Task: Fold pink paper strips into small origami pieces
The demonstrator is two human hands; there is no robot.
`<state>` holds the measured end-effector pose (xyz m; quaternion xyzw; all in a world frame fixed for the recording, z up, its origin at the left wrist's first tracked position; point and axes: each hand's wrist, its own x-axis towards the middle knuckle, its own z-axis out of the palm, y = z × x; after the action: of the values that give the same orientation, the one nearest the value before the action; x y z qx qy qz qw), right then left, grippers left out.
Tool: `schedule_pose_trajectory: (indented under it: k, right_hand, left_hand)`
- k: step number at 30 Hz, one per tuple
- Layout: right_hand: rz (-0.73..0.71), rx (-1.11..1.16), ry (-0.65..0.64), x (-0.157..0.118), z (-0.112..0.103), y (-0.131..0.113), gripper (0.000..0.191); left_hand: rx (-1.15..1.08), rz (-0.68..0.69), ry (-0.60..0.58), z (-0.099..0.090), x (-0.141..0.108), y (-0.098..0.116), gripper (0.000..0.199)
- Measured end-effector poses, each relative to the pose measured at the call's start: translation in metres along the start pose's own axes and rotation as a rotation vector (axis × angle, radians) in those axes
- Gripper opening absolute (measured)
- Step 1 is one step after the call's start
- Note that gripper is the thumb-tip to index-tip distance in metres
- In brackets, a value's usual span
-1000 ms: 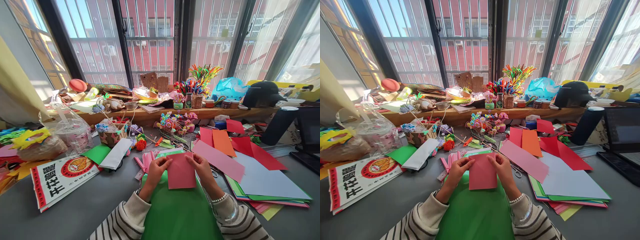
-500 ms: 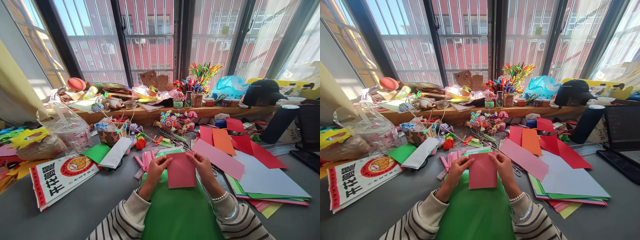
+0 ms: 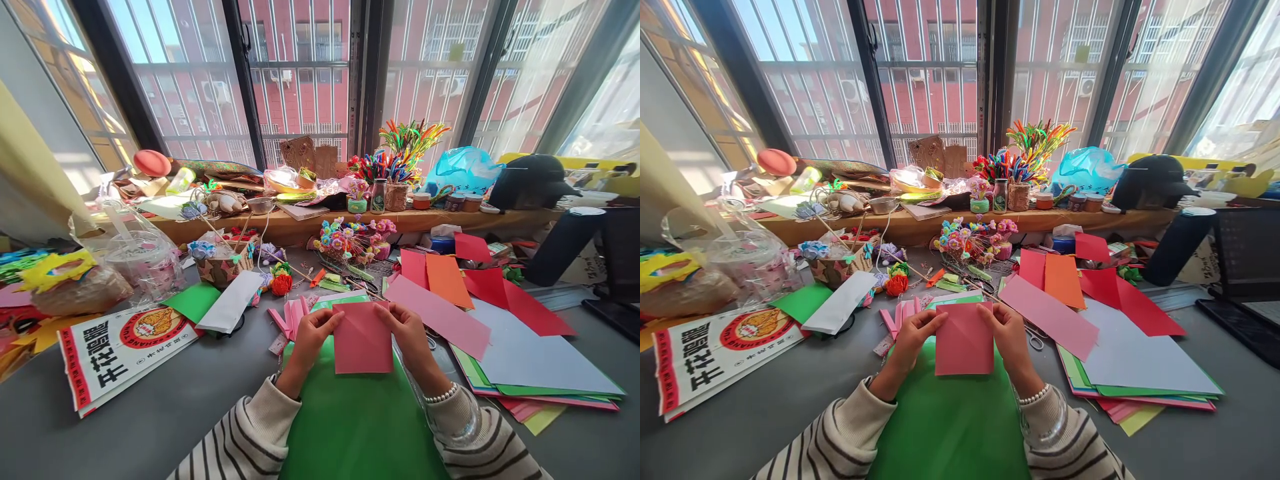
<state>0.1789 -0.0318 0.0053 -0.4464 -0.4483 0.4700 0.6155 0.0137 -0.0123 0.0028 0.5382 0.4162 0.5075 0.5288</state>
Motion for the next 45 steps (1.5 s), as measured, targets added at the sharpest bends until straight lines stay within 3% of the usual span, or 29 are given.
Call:
schedule_pose_trajectory:
  k: [38, 45]
  right_hand:
    - [0.010, -0.038, -0.026, 0.006, -0.005, 0.006, 0.027]
    - [0.043, -0.039, 0.058, 0.010, -0.005, 0.011, 0.029]
  left_hand:
    - [-0.039, -0.030, 0.067, -0.004, 0.005, -0.005, 0.024]
    - [-0.006, -0.044, 0.072, -0.005, 0.005, -0.006, 0.024]
